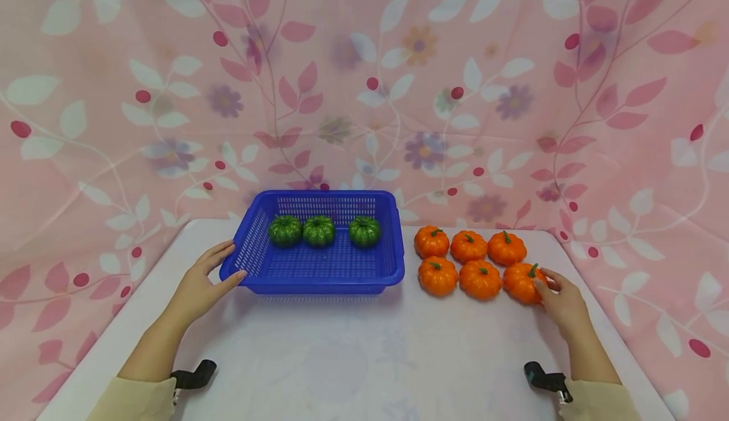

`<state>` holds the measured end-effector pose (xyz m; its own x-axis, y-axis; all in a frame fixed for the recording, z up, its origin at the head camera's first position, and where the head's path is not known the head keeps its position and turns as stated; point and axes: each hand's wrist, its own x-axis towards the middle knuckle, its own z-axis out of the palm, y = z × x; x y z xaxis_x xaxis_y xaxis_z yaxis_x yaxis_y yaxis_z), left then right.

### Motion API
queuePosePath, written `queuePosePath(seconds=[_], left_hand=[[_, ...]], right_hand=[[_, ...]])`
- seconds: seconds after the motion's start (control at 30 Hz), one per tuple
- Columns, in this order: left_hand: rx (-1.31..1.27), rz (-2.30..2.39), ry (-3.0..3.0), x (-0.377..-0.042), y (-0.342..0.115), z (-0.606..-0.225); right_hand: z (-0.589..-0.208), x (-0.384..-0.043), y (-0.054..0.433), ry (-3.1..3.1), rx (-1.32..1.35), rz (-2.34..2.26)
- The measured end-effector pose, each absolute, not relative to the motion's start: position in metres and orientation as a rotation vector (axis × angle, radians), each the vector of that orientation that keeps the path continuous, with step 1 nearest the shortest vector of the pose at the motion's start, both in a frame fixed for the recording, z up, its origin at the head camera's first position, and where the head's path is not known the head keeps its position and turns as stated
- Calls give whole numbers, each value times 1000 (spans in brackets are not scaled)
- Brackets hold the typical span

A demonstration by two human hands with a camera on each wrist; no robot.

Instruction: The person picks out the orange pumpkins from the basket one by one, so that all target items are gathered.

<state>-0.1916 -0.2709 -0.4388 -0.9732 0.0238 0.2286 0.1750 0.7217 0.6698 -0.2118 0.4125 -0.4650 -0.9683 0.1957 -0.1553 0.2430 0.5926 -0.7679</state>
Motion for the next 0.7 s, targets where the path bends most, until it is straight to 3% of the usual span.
queuePosePath(seconds=[0.7], left_hand=[[-175, -1055, -2717, -191, -271, -439]], right_hand=[[-458, -211, 408, 2737, 317, -1295]])
